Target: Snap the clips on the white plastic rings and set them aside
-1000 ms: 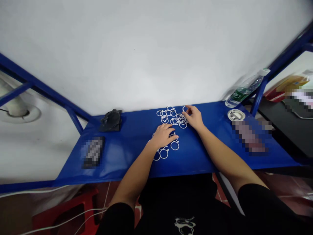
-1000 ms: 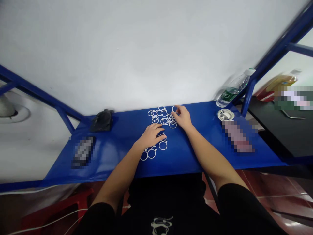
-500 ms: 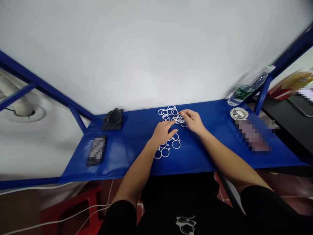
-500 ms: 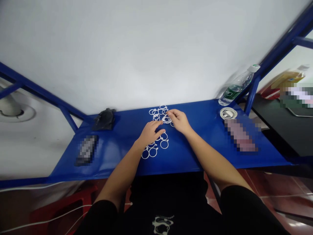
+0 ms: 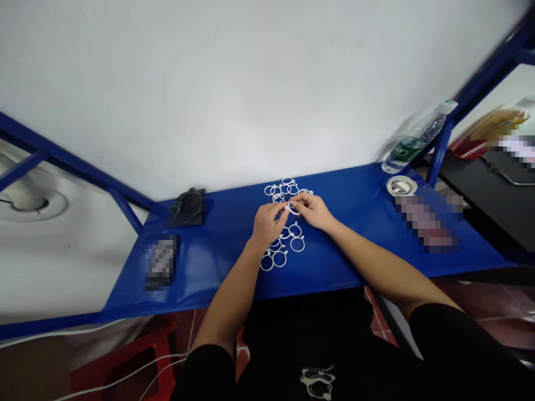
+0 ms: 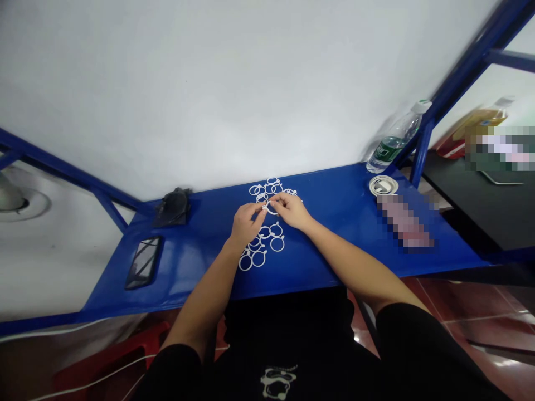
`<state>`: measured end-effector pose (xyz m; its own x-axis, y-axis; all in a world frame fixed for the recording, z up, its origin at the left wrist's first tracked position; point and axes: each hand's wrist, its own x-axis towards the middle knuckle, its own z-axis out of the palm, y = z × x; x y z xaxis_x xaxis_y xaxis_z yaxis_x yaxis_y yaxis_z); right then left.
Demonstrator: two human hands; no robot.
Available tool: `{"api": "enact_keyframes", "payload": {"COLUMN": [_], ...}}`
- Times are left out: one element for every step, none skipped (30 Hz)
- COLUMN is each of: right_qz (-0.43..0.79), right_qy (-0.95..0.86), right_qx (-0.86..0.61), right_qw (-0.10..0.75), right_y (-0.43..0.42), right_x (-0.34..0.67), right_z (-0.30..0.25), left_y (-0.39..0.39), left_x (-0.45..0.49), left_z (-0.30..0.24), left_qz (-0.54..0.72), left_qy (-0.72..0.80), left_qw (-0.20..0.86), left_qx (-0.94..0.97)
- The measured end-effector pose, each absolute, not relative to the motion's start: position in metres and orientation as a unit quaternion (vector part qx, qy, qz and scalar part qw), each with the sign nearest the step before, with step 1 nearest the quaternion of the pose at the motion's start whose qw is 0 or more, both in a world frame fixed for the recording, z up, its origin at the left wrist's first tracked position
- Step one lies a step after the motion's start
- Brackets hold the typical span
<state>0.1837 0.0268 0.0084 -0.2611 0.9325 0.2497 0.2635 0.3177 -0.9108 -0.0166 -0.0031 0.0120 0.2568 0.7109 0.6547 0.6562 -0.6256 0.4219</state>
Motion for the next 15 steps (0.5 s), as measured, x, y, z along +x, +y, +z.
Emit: {"api": "enact_keyframes", "payload": {"right_qz": [0.386,0.375,0.355,0.329,0.299,0.27,0.245,0.226,0.211,0.199,0.189,0.181,0.173,0.168,0.165], "right_qy": [-0.696,-0.705,-0.717,-0.73,-0.744,-0.758,-0.769,-0.779,-0.786,-0.79,-0.792,-0.793,-0.794,-0.798,-0.804], "right_qx": [-0.433,-0.432,-0.432,-0.429,-0.424,-0.415,-0.404,-0.391,-0.38,-0.373,-0.368,-0.364,-0.358,-0.348,-0.335], "right_qw": [0.423,0.419,0.417,0.417,0.42,0.425,0.43,0.436,0.44,0.445,0.45,0.455,0.46,0.463,0.463], "right_y": [0.027,0.027,0.026,0.026,0.026,0.026,0.026,0.026,0.026,0.025,0.025,0.024,0.023,0.022,0.021], "right_x": [0.184,0.184,0.184,0.185,0.186,0.187,0.188,0.19,0.191,0.192,0.193,0.194,0.194,0.194,0.194], "right_z": [0.009,0.009,0.01,0.011,0.012,0.014,0.015,0.017,0.019,0.02,0.022,0.023,0.023,0.024,0.024], "left_y": [-0.003,-0.002,-0.002,-0.001,-0.001,-0.001,-0.001,-0.001,-0.001,-0.001,-0.001,-0.001,-0.002,-0.002,-0.002], "left_x": [-0.017,-0.016,-0.016,-0.016,-0.016,-0.016,-0.016,-0.016,-0.016,-0.016,-0.016,-0.016,-0.015,-0.015,-0.015], "left_z": [0.011,0.011,0.011,0.01,0.011,0.011,0.011,0.012,0.013,0.013,0.014,0.014,0.014,0.014,0.014], "left_qz": [0.442,0.451,0.457,0.461,0.465,0.467,0.47,0.471,0.473,0.475,0.476,0.477,0.478,0.478,0.479], "left_qy": [0.421,0.413,0.408,0.406,0.406,0.406,0.405,0.405,0.404,0.404,0.403,0.402,0.4,0.398,0.396], "left_qw": [0.026,0.019,0.012,0.006,0.002,-0.001,-0.003,-0.004,-0.006,-0.007,-0.009,-0.01,-0.012,-0.014,-0.016], "left_qx": [0.792,0.791,0.79,0.789,0.787,0.785,0.784,0.784,0.783,0.782,0.782,0.782,0.782,0.783,0.783]}}
